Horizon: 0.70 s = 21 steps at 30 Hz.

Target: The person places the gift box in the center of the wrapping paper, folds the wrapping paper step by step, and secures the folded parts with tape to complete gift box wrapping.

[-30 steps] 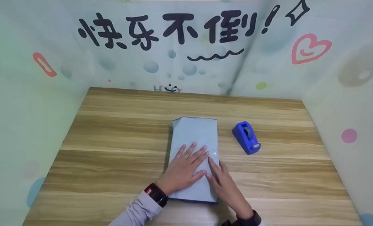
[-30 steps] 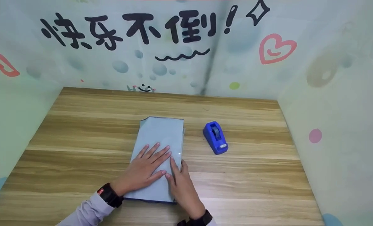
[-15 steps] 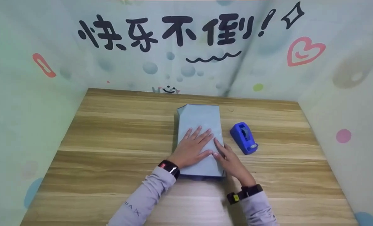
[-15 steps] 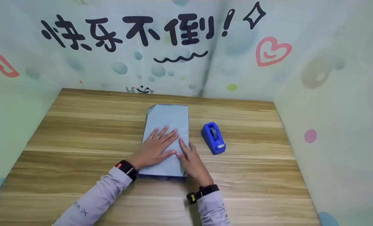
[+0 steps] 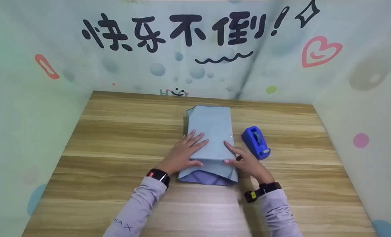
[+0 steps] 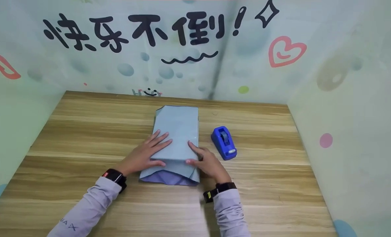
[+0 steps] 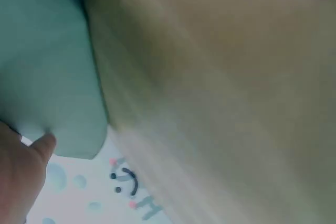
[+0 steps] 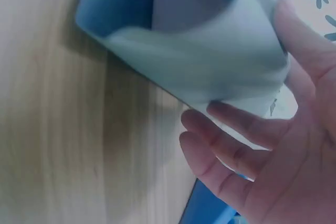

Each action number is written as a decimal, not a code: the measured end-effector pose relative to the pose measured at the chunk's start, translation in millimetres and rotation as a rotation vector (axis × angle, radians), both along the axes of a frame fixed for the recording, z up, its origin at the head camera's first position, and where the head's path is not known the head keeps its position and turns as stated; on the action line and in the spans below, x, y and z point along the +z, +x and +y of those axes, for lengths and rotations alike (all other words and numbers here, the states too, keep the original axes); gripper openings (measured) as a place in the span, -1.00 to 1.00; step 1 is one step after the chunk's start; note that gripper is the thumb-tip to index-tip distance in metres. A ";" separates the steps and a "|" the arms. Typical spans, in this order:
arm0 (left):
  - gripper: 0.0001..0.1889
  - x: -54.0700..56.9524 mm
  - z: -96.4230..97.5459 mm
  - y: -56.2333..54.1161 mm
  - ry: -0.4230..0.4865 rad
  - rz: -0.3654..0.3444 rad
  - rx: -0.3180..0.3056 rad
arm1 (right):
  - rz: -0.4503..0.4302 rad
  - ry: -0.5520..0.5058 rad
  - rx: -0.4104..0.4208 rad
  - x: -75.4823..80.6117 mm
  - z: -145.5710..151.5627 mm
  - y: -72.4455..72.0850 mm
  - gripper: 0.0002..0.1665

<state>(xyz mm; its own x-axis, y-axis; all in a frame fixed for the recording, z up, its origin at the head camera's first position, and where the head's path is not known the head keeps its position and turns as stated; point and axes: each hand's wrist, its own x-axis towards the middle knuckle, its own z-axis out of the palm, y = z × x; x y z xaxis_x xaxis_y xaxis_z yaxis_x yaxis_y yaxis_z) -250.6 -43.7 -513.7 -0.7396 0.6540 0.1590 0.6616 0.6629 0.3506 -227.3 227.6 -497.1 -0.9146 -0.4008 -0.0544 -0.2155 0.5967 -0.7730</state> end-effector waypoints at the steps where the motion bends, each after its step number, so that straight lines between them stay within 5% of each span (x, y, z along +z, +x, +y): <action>1: -0.15 -1.4 -1.0 1.6 0.018 -0.006 0.006 | 0.006 0.010 0.009 0.2 1.0 0.3 -0.17; 13: -0.13 -6.7 13.5 11.8 -0.031 0.132 0.162 | 0.135 0.141 -0.151 -12.1 -9.9 16.1 -0.06; 21: -0.04 -4.1 34.7 16.7 -0.177 0.338 0.237 | 0.246 0.196 -0.232 -23.5 -23.7 22.2 0.00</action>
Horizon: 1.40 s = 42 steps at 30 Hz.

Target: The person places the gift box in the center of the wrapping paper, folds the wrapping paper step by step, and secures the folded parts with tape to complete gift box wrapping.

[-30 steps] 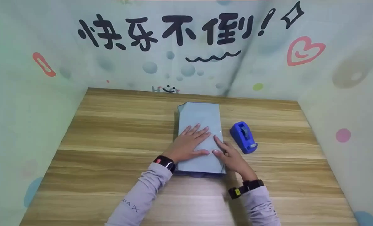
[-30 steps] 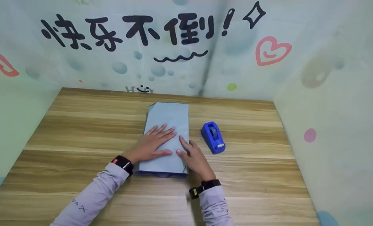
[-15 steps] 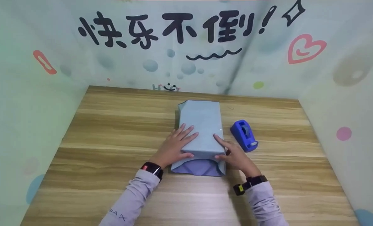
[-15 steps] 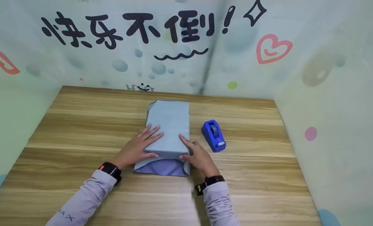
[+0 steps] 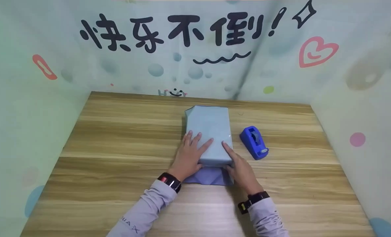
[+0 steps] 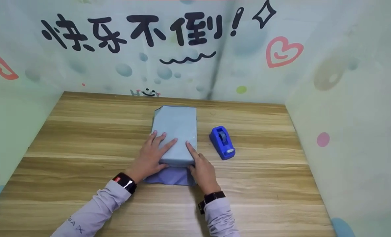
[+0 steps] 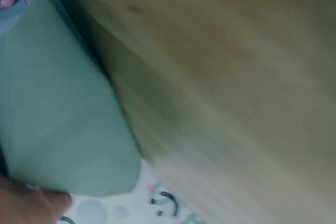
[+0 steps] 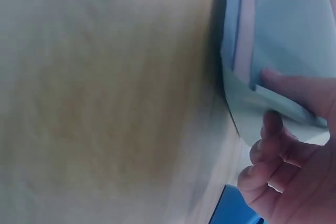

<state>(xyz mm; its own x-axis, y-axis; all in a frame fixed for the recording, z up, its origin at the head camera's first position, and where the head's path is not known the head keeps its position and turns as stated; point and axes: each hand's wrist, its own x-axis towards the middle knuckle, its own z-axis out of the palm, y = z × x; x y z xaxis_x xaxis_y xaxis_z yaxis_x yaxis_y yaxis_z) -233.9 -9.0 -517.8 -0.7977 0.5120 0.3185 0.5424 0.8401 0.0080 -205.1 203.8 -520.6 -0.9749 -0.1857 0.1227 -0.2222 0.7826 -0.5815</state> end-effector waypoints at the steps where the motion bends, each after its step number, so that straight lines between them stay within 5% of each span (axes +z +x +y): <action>1: -0.04 0.5 3.9 1.3 -0.024 0.023 0.010 | 0.018 0.008 0.001 -0.9 -0.4 0.7 -0.01; 10: -0.01 4.7 47.3 5.3 -0.105 0.023 0.109 | 0.047 0.032 -0.003 -2.2 -1.4 2.0 -0.03; 17: 0.07 -1.1 57.1 5.2 -0.123 0.005 0.166 | -0.124 -0.161 -0.059 -5.1 5.5 16.1 0.04; 21: 0.11 -1.4 56.9 5.5 -0.120 -0.009 0.152 | -0.211 -0.216 -0.136 -5.7 13.1 28.7 -0.39; 25: 0.14 -2.1 57.9 3.8 -0.132 -0.008 0.155 | -0.176 -0.177 -0.140 -4.2 15.0 34.6 -0.85; 30: 0.15 -3.9 58.7 2.8 -0.145 0.022 0.175 | -0.076 -0.144 -0.078 -2.0 10.5 33.0 -0.80; 34: 0.15 -3.0 58.7 3.3 -0.165 0.012 0.171 | -0.092 -0.158 -0.075 -1.1 5.5 30.9 -0.81; 42: 0.07 -2.1 58.3 6.0 -0.245 0.002 0.155 | -0.175 -0.352 -0.265 3.8 -6.3 22.6 -0.91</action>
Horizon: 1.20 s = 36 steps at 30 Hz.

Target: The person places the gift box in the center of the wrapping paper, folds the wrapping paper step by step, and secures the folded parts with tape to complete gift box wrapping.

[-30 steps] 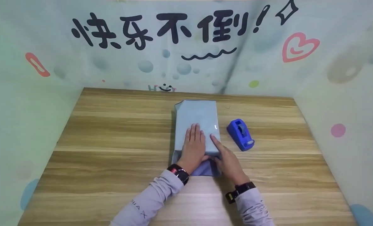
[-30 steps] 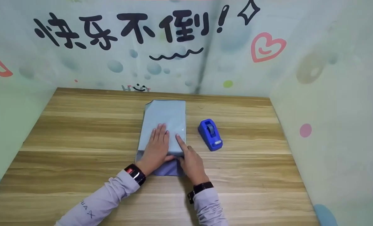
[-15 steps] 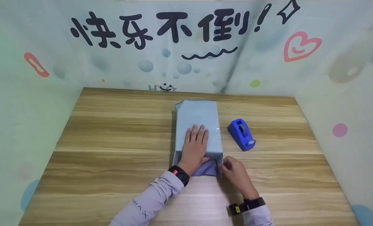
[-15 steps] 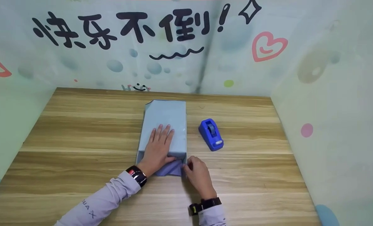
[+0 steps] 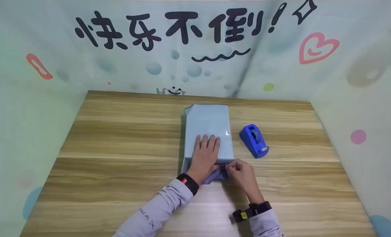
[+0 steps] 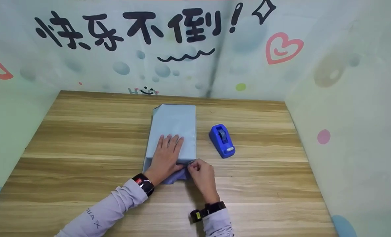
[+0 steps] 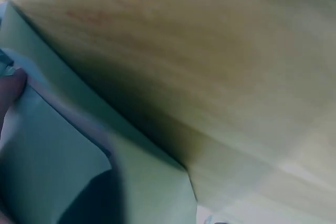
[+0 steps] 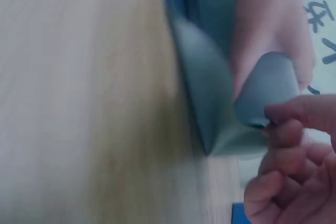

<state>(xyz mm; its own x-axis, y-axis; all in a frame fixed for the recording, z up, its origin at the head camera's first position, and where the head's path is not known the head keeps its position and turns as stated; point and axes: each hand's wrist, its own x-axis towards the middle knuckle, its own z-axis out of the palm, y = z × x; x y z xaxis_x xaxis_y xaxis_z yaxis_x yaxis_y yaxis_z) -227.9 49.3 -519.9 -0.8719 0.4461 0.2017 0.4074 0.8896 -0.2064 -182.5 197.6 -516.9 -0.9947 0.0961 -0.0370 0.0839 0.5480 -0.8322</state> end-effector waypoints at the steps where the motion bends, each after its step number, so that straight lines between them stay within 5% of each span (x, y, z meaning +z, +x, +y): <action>1: 0.04 -0.2 0.2 1.1 -0.014 0.003 -0.008 | -0.017 -0.045 -0.028 1.3 -1.2 -0.8 -0.90; 5: -0.03 -0.5 0.2 5.6 -0.074 0.016 -0.031 | -0.068 -0.177 -0.099 5.7 -5.2 -3.0 -0.86; 11: -0.01 0.0 -2.2 8.3 -0.105 0.019 -0.035 | -0.102 -0.237 -0.073 6.2 -3.7 -2.5 -0.83; 16: 0.00 -2.1 -3.0 8.8 -0.064 0.015 -0.041 | -0.170 -0.505 -0.002 7.7 1.3 4.4 -0.73; 20: -0.08 1.7 -6.5 9.1 0.052 -0.044 -0.089 | -0.191 -0.591 0.047 7.7 4.7 6.7 -0.78; 28: -0.11 13.2 -15.6 6.6 0.259 -0.204 -0.180 | -0.178 -0.572 0.068 4.6 3.9 4.5 -0.77; 36: -0.05 5.8 -8.9 6.5 0.123 -0.057 -0.113 | -0.124 -0.524 0.067 -0.6 2.7 5.9 -0.76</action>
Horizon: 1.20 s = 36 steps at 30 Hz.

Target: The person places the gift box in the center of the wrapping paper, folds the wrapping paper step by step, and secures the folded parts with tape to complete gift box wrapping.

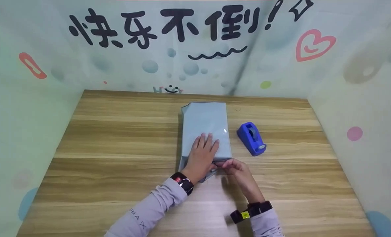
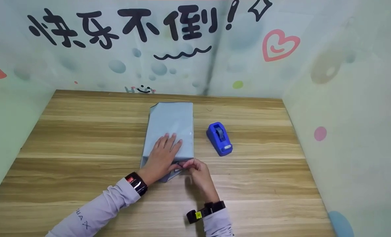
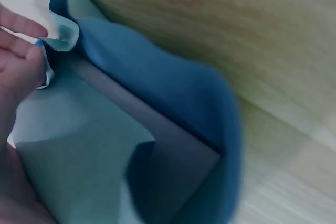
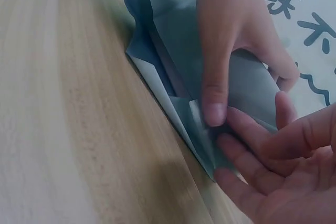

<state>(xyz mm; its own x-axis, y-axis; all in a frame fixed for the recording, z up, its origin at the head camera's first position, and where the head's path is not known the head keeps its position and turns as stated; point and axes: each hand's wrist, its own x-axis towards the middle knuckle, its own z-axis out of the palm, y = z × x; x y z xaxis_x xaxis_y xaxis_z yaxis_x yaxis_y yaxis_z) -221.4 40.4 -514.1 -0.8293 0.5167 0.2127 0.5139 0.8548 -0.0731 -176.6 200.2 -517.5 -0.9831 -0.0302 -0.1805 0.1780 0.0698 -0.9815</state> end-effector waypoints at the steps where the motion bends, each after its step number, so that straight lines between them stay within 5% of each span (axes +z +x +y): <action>1: -0.06 0.0 0.5 -0.1 -0.019 0.008 0.006 | 0.009 0.027 -0.014 0.3 -1.4 0.0 -0.77; 9: -0.21 -1.0 0.8 0.3 -0.121 0.071 0.016 | 0.153 0.449 0.016 3.7 -4.7 1.8 -0.74; 15: -0.47 -1.4 0.3 -0.5 -0.120 0.156 0.004 | 0.379 0.714 0.198 1.3 -4.4 7.0 -0.69; 20: -0.32 -0.2 -0.4 -1.1 -0.121 0.113 -0.013 | 0.512 0.884 0.358 -4.4 -12.4 12.1 -0.68; 24: -0.13 -0.9 -0.3 -1.7 -0.143 0.069 -0.005 | 0.592 0.920 0.489 -8.5 -17.9 16.9 -0.67; 28: -0.32 -4.1 2.3 -2.3 -0.162 0.097 0.019 | 0.573 0.857 0.580 -8.4 -16.6 21.0 -0.64; 36: -0.29 -5.8 4.4 0.5 -0.165 0.121 0.041 | 0.544 0.899 0.440 -10.1 -2.2 14.3 -0.67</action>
